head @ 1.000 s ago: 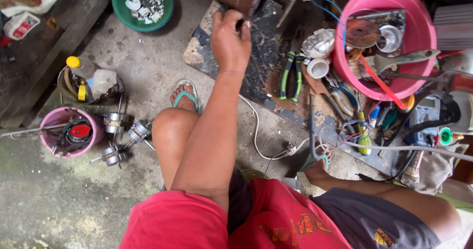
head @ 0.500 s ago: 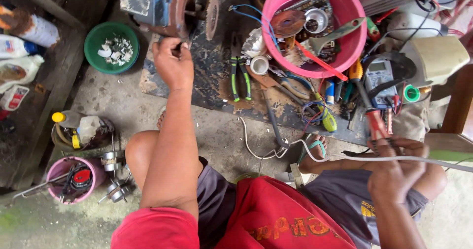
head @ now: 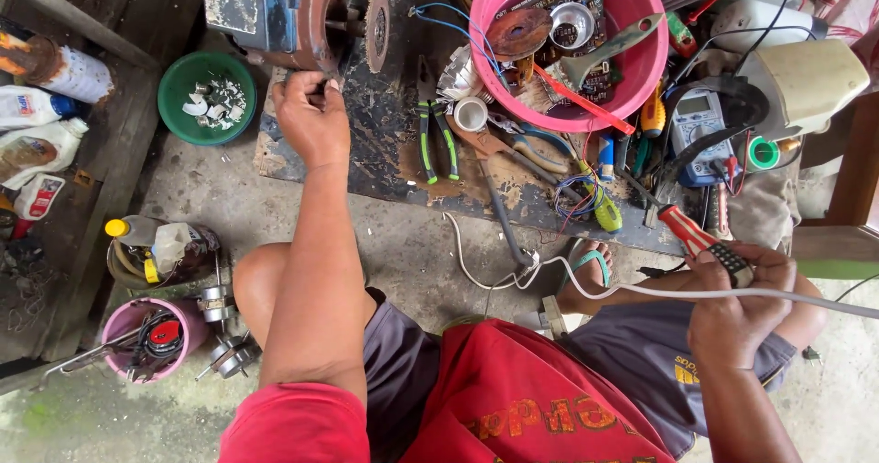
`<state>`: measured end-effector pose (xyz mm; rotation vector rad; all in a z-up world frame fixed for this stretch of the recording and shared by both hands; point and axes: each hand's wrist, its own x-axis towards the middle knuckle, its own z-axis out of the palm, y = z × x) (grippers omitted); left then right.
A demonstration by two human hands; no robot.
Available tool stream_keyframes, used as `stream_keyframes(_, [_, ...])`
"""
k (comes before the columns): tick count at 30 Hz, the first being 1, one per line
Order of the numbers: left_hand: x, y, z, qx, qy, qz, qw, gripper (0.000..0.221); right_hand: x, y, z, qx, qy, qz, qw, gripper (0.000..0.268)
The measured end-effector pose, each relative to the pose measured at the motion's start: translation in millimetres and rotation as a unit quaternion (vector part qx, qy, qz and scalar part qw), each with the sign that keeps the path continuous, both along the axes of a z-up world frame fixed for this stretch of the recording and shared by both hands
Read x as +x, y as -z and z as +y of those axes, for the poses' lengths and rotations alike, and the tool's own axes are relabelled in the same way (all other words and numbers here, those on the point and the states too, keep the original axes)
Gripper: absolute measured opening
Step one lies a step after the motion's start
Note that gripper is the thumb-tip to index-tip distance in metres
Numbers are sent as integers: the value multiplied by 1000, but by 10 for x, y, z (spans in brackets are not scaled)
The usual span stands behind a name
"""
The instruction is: Stripping electrical wires and connecting them to a light bulb socket using pliers and scissors
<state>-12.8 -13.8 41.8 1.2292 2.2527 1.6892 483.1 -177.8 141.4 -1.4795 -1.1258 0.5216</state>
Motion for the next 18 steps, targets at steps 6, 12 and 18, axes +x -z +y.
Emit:
stream_keyframes(6, [-44, 52, 28, 5, -13, -24, 1000, 11, 16, -104, 78, 2, 6, -13, 1000, 34])
stream_keyframes(12, [-172, 129, 102, -15, -5, -58, 998, 5, 114, 149, 58, 5, -14, -23, 1000, 39])
stream_keyframes(18, [-291, 79, 137, -43, 29, -107, 993, 7, 139, 460, 81, -61, 5, -129, 990, 41])
